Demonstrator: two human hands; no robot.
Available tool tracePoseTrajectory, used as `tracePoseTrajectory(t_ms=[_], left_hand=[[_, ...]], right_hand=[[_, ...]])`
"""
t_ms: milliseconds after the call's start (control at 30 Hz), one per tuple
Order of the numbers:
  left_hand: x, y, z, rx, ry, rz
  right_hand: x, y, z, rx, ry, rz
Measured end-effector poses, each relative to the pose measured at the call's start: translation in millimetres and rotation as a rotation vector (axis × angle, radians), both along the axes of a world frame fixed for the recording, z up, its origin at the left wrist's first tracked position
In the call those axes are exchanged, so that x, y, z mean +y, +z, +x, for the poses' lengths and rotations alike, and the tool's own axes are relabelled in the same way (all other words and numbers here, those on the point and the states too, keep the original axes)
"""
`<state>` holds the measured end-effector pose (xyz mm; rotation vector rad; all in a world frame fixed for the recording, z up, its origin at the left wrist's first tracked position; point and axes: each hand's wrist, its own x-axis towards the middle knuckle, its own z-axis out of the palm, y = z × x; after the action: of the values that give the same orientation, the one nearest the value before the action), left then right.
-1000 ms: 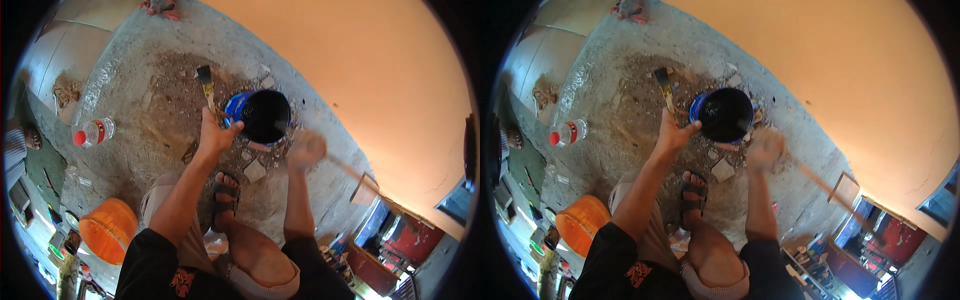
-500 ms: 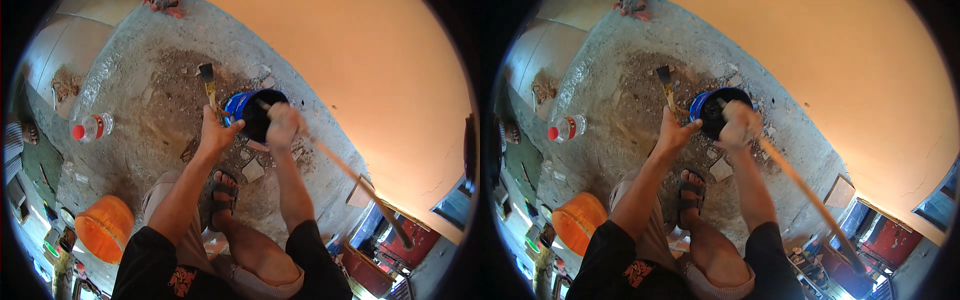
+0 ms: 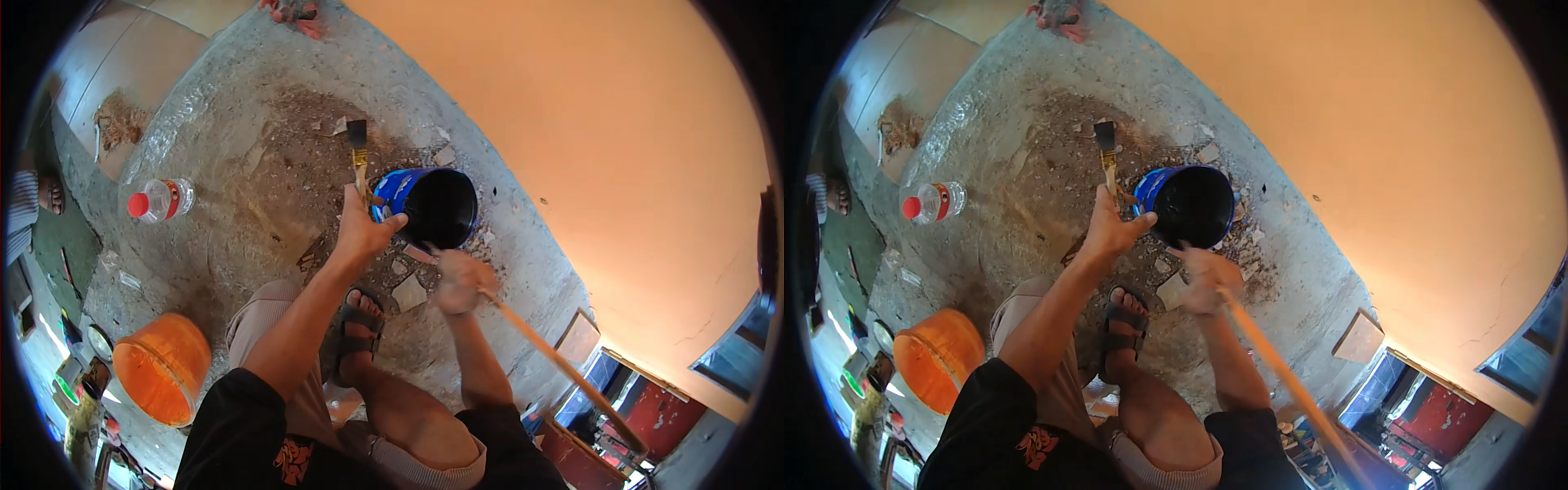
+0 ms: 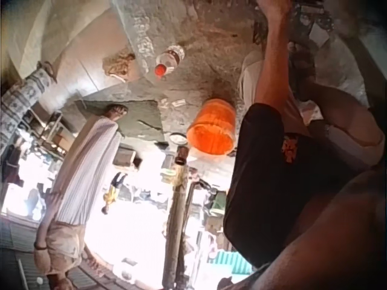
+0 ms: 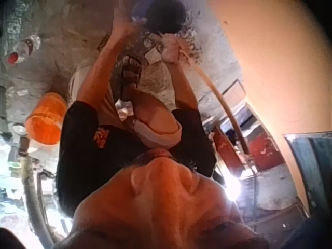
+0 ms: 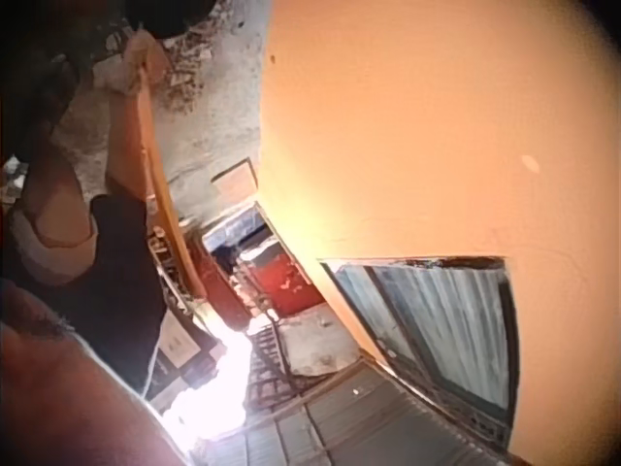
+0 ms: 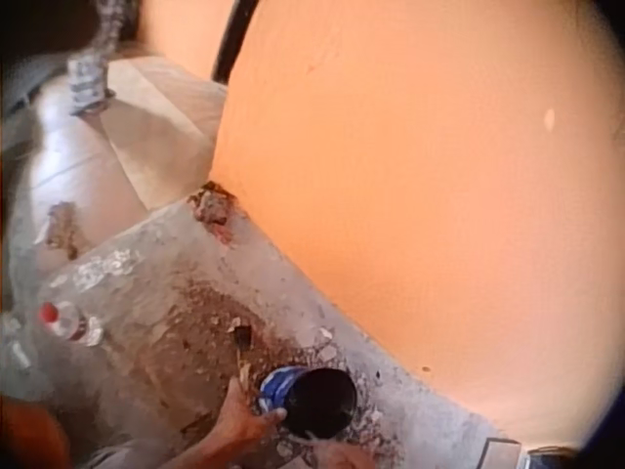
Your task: The person stirs a dark liquid in a bucket using a wooden stick, pours water from a bottle into the bucket, and then uses a brush to apply the mixture to a window frame.
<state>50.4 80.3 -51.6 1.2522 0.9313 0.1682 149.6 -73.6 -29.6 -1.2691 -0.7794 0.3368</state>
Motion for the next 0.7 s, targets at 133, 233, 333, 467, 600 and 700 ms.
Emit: tracePoseTrajectory(t_ms=[133, 233, 333, 467, 600, 700], left_hand=[[0.0, 3.7, 0.5, 0.066, -0.014, -0.125], [-0.5, 3.2, 0.6, 0.038, 0.012, -0.066], [-0.6, -1.2, 2.2, 0.042, 0.0, -0.063], [-0.8, -6.4, 5.1, 0.01, 0.041, -0.273], [-4.3, -6.3, 5.6, 0.001, 0.045, 0.011], [-5.8, -7.7, 5.9, -0.006, 0.033, -0.106]], right_hand=[[10.9, -4.5, -0.2, 0.028, -0.097, 0.141], [23.4, 5.6, 7.1, -0.363, -0.453, -0.104], [27.3, 17.4, 3.4, 0.032, -0.054, 0.165], [26.4, 14.5, 11.8, -0.385, -0.532, -0.149], [6.3, 0.4, 9.3, 0.142, -0.229, 0.436], [2.2, -4.8, 2.4, -0.456, -0.777, -0.239]])
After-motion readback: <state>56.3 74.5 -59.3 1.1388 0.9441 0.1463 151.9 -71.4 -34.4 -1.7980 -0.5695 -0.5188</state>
